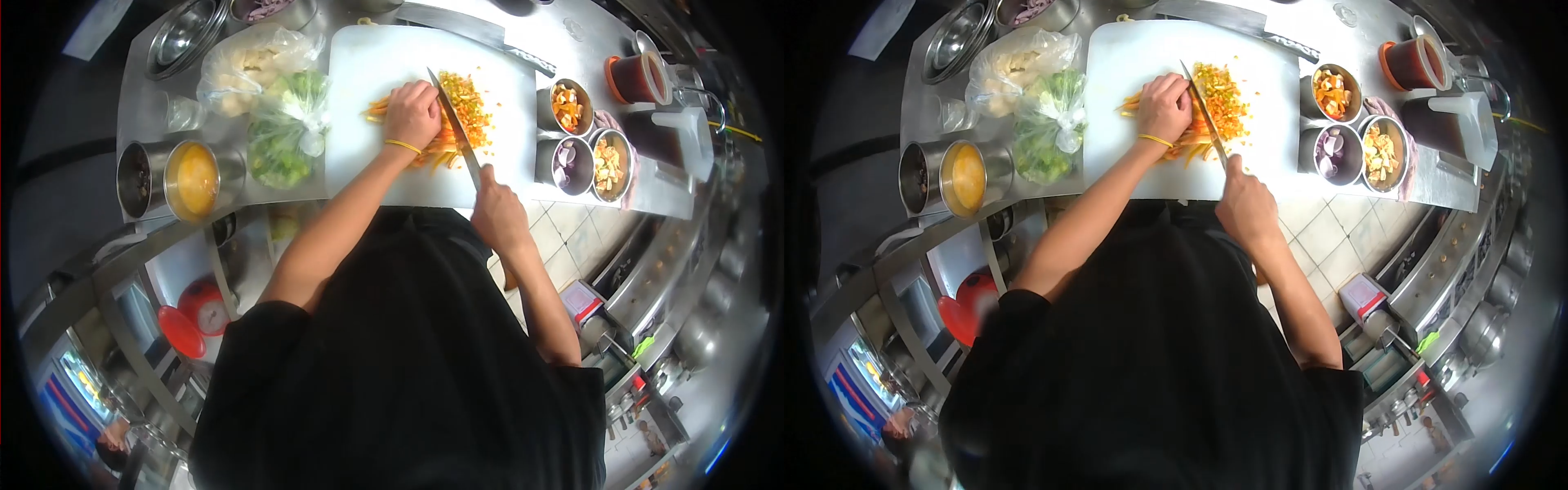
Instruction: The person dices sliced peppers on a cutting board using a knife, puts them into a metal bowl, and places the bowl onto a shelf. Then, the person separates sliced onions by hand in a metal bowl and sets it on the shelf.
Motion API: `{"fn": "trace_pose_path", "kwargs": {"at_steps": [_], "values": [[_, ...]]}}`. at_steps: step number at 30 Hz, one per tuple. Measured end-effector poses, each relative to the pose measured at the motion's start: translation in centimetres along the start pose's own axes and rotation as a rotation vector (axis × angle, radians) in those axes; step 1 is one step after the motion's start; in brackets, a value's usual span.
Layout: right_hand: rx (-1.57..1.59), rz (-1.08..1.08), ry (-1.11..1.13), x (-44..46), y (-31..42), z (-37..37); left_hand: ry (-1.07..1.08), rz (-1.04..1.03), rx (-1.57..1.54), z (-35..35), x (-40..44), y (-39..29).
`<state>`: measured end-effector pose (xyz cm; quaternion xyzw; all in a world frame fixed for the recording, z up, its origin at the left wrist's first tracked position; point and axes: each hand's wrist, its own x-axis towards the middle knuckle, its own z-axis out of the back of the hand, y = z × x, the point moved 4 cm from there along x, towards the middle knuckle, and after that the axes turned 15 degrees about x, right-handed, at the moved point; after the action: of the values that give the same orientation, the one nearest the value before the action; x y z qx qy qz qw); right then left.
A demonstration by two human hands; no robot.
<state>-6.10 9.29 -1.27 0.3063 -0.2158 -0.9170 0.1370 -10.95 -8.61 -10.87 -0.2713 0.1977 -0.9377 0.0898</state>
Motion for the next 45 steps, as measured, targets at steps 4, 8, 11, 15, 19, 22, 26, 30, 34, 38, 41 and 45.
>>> {"fn": "trace_pose_path", "kwargs": {"at_steps": [4,8,11,15,19,22,26,30,34,38,41,45], "values": [[0.044,0.005,0.007,-1.0,-1.7,-1.1,-0.024,-0.014,-0.015,-0.1,0.1,-0.1],[0.057,0.117,-0.092,6.4,-2.0,-4.2,-0.018,-0.026,-0.002,0.0,0.4,-0.1],[0.042,0.12,-0.109,6.6,-1.4,-2.9,-0.047,-0.014,-0.044,-0.3,0.1,0.0],[0.005,0.074,-0.019,1.0,-0.9,-0.5,0.019,0.029,-0.044,-0.3,-0.1,0.2],[0.074,0.085,-0.051,4.1,-1.9,-4.1,-0.044,0.019,-0.085,0.0,-0.1,0.1],[0.098,0.117,-0.122,7.7,-0.8,-4.0,-0.016,0.023,-0.076,-0.1,-0.1,0.2],[0.021,0.052,-0.031,3.7,0.3,-0.7,0.009,0.066,-0.059,-0.4,-0.2,0.4],[0.035,0.064,0.032,1.3,-0.8,-1.5,0.001,0.074,-0.081,0.2,-0.2,0.2],[0.096,0.094,-0.132,6.7,-0.8,-4.9,0.013,0.066,-0.053,-0.1,-0.2,0.2],[-0.012,0.153,-0.117,4.5,0.2,-1.6,-0.012,0.047,-0.045,-0.2,0.1,0.1],[0.026,0.007,0.005,0.6,0.3,-0.8,-0.044,0.069,-0.082,0.3,-0.1,0.1],[0.153,0.1,-0.159,5.7,-1.0,-5.6,0.022,0.058,-0.038,-0.5,-0.3,0.2]]}}
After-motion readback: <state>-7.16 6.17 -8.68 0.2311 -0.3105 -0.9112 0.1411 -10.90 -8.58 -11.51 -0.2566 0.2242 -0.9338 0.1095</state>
